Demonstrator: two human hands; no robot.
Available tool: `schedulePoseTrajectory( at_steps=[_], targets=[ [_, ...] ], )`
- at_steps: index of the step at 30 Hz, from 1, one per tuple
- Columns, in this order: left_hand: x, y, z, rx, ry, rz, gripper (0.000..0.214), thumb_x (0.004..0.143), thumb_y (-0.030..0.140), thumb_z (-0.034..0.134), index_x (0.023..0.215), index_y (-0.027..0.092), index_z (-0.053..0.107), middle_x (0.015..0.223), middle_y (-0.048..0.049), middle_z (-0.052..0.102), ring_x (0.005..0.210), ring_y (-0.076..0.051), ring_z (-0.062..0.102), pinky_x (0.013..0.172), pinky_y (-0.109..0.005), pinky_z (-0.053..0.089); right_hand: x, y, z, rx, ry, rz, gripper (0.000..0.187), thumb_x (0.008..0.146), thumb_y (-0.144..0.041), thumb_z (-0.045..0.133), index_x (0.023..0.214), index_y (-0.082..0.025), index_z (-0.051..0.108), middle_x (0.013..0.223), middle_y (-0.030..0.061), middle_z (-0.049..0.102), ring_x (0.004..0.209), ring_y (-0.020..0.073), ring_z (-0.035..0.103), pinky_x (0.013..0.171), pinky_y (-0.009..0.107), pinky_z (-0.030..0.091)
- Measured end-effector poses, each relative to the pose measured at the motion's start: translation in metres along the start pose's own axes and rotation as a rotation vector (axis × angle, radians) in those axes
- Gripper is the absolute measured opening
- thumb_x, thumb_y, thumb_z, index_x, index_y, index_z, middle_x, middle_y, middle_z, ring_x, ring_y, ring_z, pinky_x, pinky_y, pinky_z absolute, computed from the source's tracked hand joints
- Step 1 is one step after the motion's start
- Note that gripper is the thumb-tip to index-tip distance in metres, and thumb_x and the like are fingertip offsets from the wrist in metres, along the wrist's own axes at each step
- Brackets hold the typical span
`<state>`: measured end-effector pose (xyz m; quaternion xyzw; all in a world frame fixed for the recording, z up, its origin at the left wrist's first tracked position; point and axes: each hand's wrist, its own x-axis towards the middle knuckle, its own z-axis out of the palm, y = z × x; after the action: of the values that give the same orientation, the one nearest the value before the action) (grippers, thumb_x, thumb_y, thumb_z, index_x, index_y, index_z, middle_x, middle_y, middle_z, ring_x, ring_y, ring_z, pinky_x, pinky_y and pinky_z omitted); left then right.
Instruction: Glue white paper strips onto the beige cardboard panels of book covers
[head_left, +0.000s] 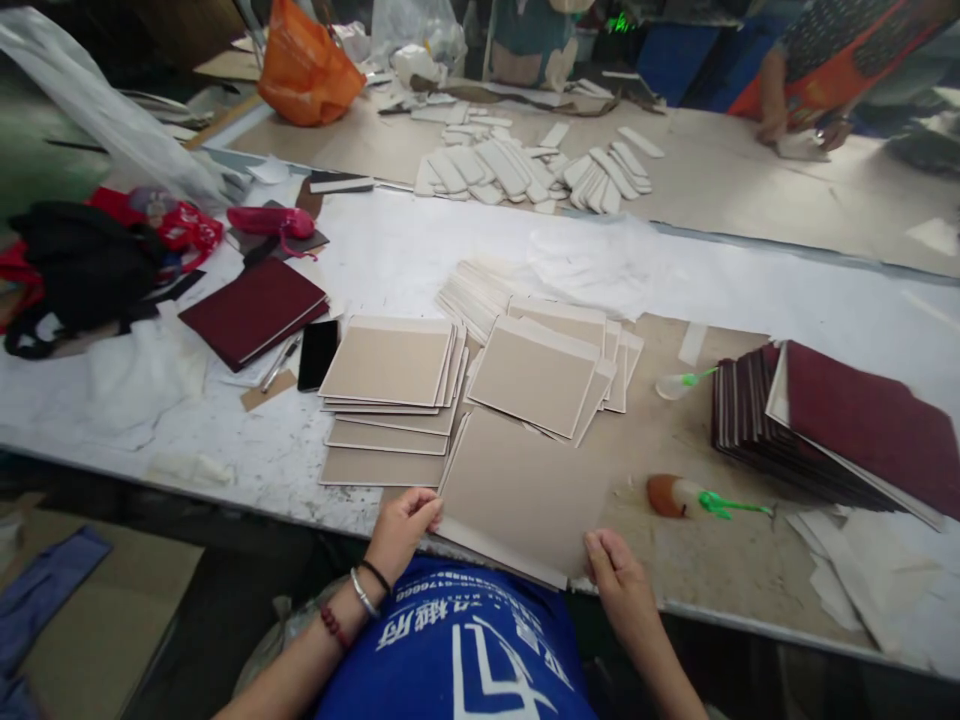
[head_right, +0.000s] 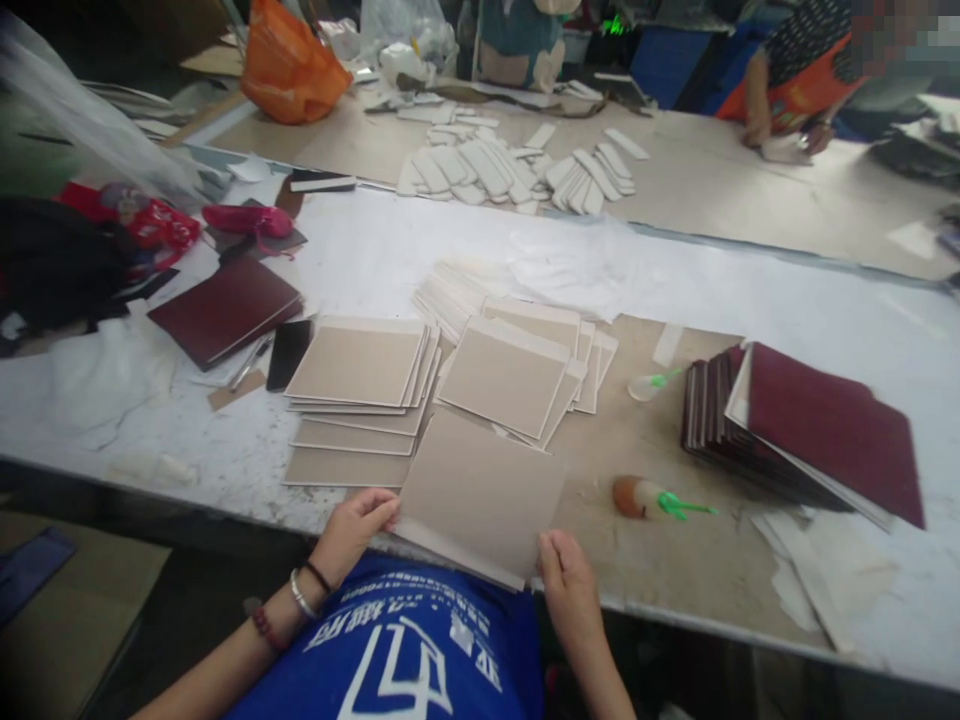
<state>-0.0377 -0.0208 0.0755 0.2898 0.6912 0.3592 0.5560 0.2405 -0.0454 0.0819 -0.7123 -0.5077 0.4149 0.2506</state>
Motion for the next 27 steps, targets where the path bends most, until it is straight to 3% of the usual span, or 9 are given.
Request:
schedulePoseTrajectory(
  at_steps=[5,9,13,17,22,27],
  targets=[
    [0.003,-0.02,-0.006,0.167,-0.073,-0.082,0.022,0.066,0.035,0.062,0.061,0.016,0.054,0.048,0.0051,0.053,0.045,-0.01,0.05,0.049,-0.024,0.042,-0.002,0.028,0.014,-0.17,-0.03,-0.023,0.042,0.081,-0.058,0.035,0.066,-0.022,0.051,0.065,0.0046,0.054,0.062,0.0196,0.051,0.06,0.031,0.042],
    [0.008,-0.027,-0.008,0.3,-0.104,-0.115,0.021,0.076,0.029,0.059,0.063,0.014,0.052,0.05,0.0071,0.049,0.045,-0.008,0.048,0.049,-0.023,0.041,-0.002,0.033,0.021,-0.268,0.001,-0.084,0.046,0.084,-0.058,0.028,0.069,-0.022,0.053,0.071,0.0076,0.059,0.069,0.0219,0.055,0.068,0.034,0.043],
    [0.012,-0.029,-0.007,0.379,-0.119,-0.125,0.022,0.079,0.029,0.057,0.064,0.014,0.053,0.05,0.0071,0.048,0.046,-0.008,0.047,0.05,-0.023,0.041,-0.002,0.032,0.024,-0.337,0.025,-0.148,0.051,0.085,-0.059,0.022,0.068,-0.022,0.052,0.068,0.0076,0.058,0.065,0.0214,0.056,0.064,0.034,0.045],
    [0.013,-0.027,-0.007,0.391,-0.136,-0.129,0.02,0.075,0.03,0.058,0.063,0.015,0.052,0.049,0.007,0.049,0.045,-0.009,0.048,0.049,-0.024,0.041,-0.003,0.034,0.027,-0.379,0.039,-0.152,0.048,0.088,-0.054,0.021,0.067,-0.022,0.051,0.069,0.0077,0.058,0.065,0.0207,0.055,0.064,0.033,0.044],
    [0.012,-0.024,-0.01,0.387,-0.151,-0.108,0.026,0.062,0.044,0.055,0.059,0.018,0.053,0.048,0.0048,0.052,0.046,-0.014,0.052,0.049,-0.026,0.041,-0.004,0.035,0.031,-0.467,0.022,-0.145,0.042,0.091,-0.04,0.021,0.073,-0.021,0.054,0.075,0.0077,0.059,0.074,0.0198,0.056,0.072,0.031,0.043],
    [0.013,-0.021,-0.012,0.412,-0.154,-0.114,0.031,0.055,0.05,0.056,0.058,0.019,0.055,0.047,0.0029,0.054,0.045,-0.015,0.051,0.049,-0.026,0.04,-0.002,0.035,0.032,-0.567,-0.016,-0.09,0.033,0.091,-0.03,0.028,0.074,-0.02,0.055,0.075,0.0059,0.058,0.072,0.0174,0.054,0.067,0.027,0.04]
  ],
)
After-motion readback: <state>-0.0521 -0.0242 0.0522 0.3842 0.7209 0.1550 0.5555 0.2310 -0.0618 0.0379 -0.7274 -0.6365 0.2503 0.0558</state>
